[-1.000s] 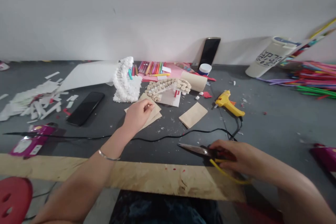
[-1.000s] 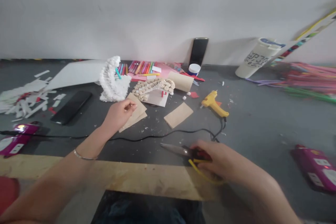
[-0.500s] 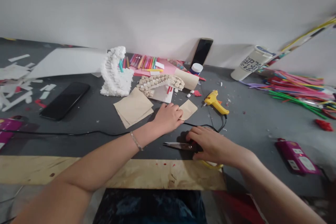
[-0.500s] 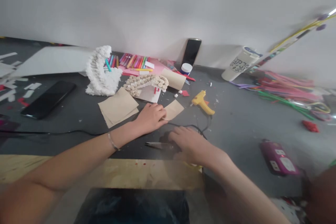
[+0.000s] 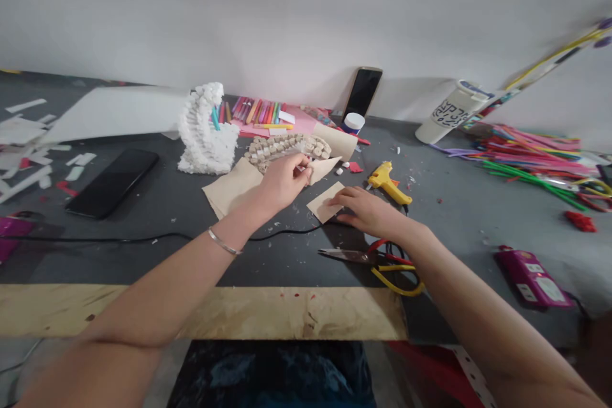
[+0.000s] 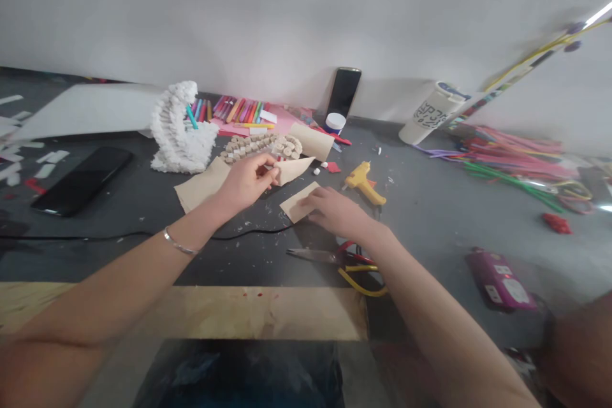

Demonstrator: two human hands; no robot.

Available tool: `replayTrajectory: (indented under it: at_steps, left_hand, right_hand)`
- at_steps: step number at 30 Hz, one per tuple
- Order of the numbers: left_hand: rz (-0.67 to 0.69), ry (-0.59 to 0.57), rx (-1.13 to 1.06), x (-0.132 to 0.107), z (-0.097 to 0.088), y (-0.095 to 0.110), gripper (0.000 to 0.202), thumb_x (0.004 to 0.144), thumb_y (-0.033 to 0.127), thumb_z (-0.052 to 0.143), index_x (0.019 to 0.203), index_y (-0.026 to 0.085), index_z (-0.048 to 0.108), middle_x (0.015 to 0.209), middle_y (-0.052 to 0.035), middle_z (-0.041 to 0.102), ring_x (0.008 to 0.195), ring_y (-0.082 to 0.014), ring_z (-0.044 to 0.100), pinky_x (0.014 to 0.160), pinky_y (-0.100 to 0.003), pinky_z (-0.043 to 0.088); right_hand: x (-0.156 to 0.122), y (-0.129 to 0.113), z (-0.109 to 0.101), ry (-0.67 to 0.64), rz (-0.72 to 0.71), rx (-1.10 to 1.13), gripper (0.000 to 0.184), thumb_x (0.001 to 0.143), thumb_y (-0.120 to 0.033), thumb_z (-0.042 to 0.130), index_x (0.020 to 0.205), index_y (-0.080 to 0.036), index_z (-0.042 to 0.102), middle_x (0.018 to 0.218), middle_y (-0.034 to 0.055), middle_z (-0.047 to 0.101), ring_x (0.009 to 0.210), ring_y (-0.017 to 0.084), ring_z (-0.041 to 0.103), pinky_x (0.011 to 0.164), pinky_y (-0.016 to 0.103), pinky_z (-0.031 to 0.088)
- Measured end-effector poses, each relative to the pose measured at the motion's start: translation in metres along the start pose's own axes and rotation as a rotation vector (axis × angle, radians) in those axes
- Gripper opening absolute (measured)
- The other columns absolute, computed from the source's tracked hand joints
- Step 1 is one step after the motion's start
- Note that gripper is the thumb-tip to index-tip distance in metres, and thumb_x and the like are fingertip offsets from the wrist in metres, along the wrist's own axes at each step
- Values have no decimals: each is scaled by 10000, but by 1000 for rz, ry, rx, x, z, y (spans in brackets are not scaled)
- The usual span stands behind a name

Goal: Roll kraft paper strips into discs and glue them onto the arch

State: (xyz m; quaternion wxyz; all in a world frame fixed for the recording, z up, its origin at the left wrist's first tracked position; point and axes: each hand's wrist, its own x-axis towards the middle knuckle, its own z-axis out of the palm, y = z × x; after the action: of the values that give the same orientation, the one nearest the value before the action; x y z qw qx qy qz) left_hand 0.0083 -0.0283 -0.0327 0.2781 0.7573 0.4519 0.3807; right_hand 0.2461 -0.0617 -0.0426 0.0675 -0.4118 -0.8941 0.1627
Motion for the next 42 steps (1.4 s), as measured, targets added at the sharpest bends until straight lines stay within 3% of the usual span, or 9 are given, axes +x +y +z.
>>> replayTrajectory:
  at_steps: [6,11,17,21,24,30,35,37,42]
  left_hand:
    - [-75,-50,-436,-28,-6,1,89,867,257,523,892,172,532,938,-64,712,852,-158,696,815,-321,566]
    - [-165,-30,-505,-36,-7,-6,162,818,312,592,856,174,516,921,-65,706,845,-173,699,813,-336,573]
    - [-45,-70,-227,-44,-6,-5,138,837,309,588,838,181,537,930,-46,704,839,-157,668,760,-282,540]
    - [160,-252,30,-55,-6,-20,47,871,231,536,871,192,562,1022,-57,691,922,-166,655,796,-284,508]
    - [199,-297,138,-63,-9,-36,85,862,164,513,925,202,556,1047,-61,681,937,-172,648,810,-298,497]
    - [125,-274,182,-70,-15,-40,124,846,118,497,912,211,544,1097,-55,669,1016,-185,625,882,-345,490]
    - [95,-148,122,-72,-19,-36,73,876,146,498,886,207,537,1146,-72,656,1063,-188,612,908,-361,483]
    - [105,-120,147,-70,-22,-36,45,893,173,510,880,203,541,1122,-73,654,1052,-192,602,896,-355,474]
    - [186,-240,444,-67,-24,-31,100,901,252,574,823,190,578,878,-50,670,908,-226,570,792,-366,414]
  right_hand:
    - [11,26,9,-16,55,45,147,860,-321,624,933,-195,646,964,75,611,933,219,553,810,341,446]
    - [10,32,5,-61,75,131,170,895,-344,559,903,-199,648,947,61,624,927,198,573,794,310,451]
    - [16,36,10,247,314,-2,186,898,-217,467,968,-166,631,1015,119,629,900,236,616,788,385,487]
    - [12,11,1,348,60,-9,506,821,-102,472,1314,-214,500,1342,122,530,1262,285,478,1039,495,373]
    - [11,-13,2,231,-88,11,712,784,-150,567,1449,-277,346,1502,84,385,1361,288,365,1087,506,318]
    - [21,-33,28,241,-84,-45,196,839,-171,586,999,-248,669,1160,79,648,1116,270,531,958,447,377]
    - [22,-42,33,237,-67,-61,313,828,-285,640,1136,-236,627,1164,98,637,1076,282,525,903,421,376]
    - [23,-43,34,246,-41,-103,214,854,-272,618,1060,-221,641,1093,93,659,1036,275,532,882,407,372]
    - [24,-34,35,232,-34,-211,155,908,-151,499,889,-198,645,869,74,675,876,232,535,804,369,352]
